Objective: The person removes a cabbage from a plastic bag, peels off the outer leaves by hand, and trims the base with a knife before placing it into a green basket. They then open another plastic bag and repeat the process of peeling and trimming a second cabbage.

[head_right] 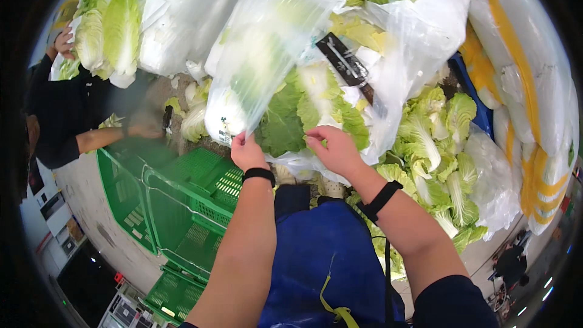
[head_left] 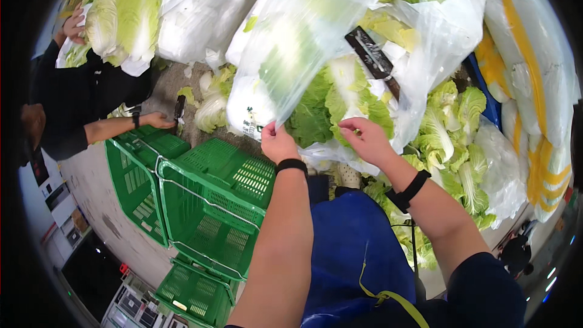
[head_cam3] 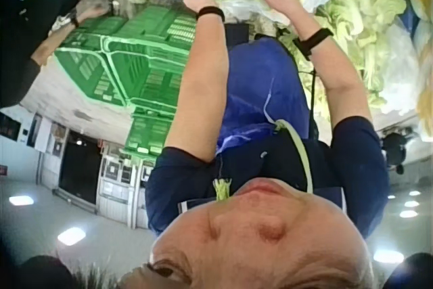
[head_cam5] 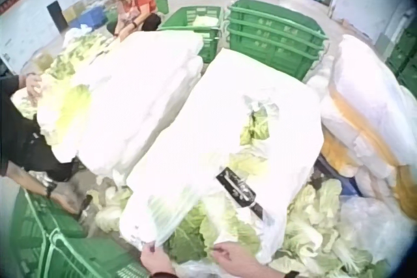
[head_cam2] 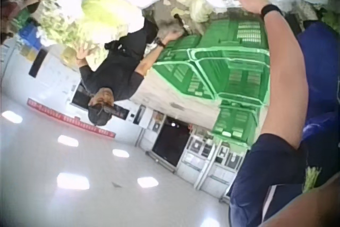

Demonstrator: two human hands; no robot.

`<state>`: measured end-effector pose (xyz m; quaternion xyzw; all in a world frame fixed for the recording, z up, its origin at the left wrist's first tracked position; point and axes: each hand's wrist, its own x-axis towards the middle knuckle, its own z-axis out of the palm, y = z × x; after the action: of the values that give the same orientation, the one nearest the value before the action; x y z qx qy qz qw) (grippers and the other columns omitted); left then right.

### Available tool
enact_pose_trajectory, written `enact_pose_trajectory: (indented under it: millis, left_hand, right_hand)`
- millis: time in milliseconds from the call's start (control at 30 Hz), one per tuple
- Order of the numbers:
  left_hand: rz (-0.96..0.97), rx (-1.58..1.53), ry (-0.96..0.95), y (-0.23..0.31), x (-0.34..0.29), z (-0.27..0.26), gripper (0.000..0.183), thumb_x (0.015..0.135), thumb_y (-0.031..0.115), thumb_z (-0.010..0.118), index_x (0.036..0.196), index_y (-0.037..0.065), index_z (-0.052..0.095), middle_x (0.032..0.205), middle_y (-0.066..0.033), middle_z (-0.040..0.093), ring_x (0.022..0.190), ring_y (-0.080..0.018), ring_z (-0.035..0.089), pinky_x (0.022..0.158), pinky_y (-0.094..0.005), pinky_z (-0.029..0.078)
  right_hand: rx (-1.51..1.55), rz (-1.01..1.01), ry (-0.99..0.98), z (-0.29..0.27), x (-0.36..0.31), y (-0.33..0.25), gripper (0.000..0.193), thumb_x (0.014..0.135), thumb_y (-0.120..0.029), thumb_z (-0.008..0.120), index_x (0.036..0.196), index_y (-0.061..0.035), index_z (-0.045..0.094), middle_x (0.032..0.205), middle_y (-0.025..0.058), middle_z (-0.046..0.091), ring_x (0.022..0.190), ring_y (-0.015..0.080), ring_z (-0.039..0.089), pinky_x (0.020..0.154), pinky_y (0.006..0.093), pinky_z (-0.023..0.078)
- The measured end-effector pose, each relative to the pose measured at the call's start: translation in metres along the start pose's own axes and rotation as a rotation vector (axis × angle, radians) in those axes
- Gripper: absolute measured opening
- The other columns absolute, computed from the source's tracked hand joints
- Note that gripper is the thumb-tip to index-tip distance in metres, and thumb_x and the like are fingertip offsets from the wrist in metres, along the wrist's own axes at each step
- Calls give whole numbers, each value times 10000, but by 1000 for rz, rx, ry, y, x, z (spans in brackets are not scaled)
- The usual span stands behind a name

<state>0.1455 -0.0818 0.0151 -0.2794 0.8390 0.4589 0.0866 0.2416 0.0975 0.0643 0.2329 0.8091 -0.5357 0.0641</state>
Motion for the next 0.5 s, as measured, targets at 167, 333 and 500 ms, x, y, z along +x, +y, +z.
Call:
enact_pose_trajectory:
  millis: [167,333,500]
  left_hand:
    - [-111,-357,-529,-8,20,-38,61,859,86,622,859,40,582,784,27,584,680,-40,485,613,-189,372]
    - [0,78,-723,33,37,-55,304,778,207,726,629,38,523,583,50,438,579,-45,378,499,-241,315]
    - [-191,-470,-855,95,28,-102,133,768,27,671,745,45,541,695,33,509,643,-59,455,568,-234,370]
  right_hand:
    - [174,9,4,44,58,-16,182,846,-140,552,972,-52,648,908,156,645,839,337,602,780,402,480]
    - [-155,-466,-38,89,131,-29,233,796,-95,532,1002,-54,632,969,157,640,929,348,584,843,436,454]
    - [-284,-740,-372,131,169,-69,381,862,-193,556,1237,-126,542,1216,138,559,1150,332,496,997,411,368]
